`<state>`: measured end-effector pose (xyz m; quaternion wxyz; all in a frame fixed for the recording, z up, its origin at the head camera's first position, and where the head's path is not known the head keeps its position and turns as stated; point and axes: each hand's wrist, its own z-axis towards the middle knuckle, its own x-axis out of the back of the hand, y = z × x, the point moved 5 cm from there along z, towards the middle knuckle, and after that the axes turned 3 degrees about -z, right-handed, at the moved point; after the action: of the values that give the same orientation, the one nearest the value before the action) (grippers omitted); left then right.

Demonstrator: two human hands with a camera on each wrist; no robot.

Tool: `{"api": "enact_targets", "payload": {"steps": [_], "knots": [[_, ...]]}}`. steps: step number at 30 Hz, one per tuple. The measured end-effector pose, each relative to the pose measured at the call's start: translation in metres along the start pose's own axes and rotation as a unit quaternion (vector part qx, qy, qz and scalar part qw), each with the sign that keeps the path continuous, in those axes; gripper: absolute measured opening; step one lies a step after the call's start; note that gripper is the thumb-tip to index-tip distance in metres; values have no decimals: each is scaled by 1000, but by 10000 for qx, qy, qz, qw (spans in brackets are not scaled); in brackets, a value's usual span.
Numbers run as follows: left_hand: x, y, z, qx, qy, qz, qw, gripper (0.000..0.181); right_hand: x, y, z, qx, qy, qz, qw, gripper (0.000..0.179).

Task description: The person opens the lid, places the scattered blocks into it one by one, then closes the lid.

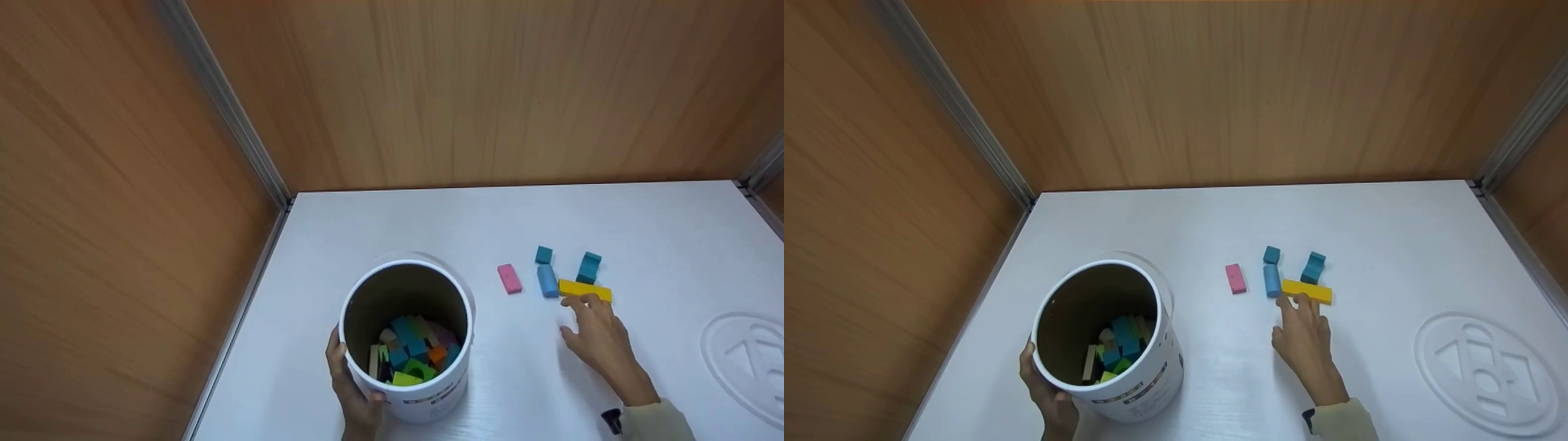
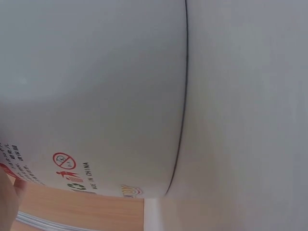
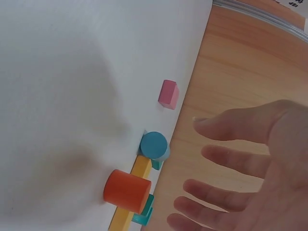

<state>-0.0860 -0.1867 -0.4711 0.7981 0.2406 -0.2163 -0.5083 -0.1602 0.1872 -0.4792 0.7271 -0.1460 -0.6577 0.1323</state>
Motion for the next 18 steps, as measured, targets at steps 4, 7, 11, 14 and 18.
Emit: {"api": "enact_targets", "payload": {"steps": [4, 7, 11, 14, 18], "knots": [[0, 1, 0, 27, 30, 42, 10000, 79, -5, 8, 1, -102, -172, 14, 9998, 43], [0, 1, 0, 31, 42, 16, 10000, 79, -9, 13, 2, -141, -277, 22, 9995, 45], [0, 0, 0, 38, 12, -38, 10000, 80, -12, 17, 3, -128, -317, 25, 9994, 45], [0, 0, 0, 71, -28, -30, 10000, 80, -13, 19, 3, -114, -259, 50, 9996, 43], [0, 0, 0, 111, -60, -55, 9999, 80, -15, 21, 4, -196, -257, 101, 9994, 41]]}}
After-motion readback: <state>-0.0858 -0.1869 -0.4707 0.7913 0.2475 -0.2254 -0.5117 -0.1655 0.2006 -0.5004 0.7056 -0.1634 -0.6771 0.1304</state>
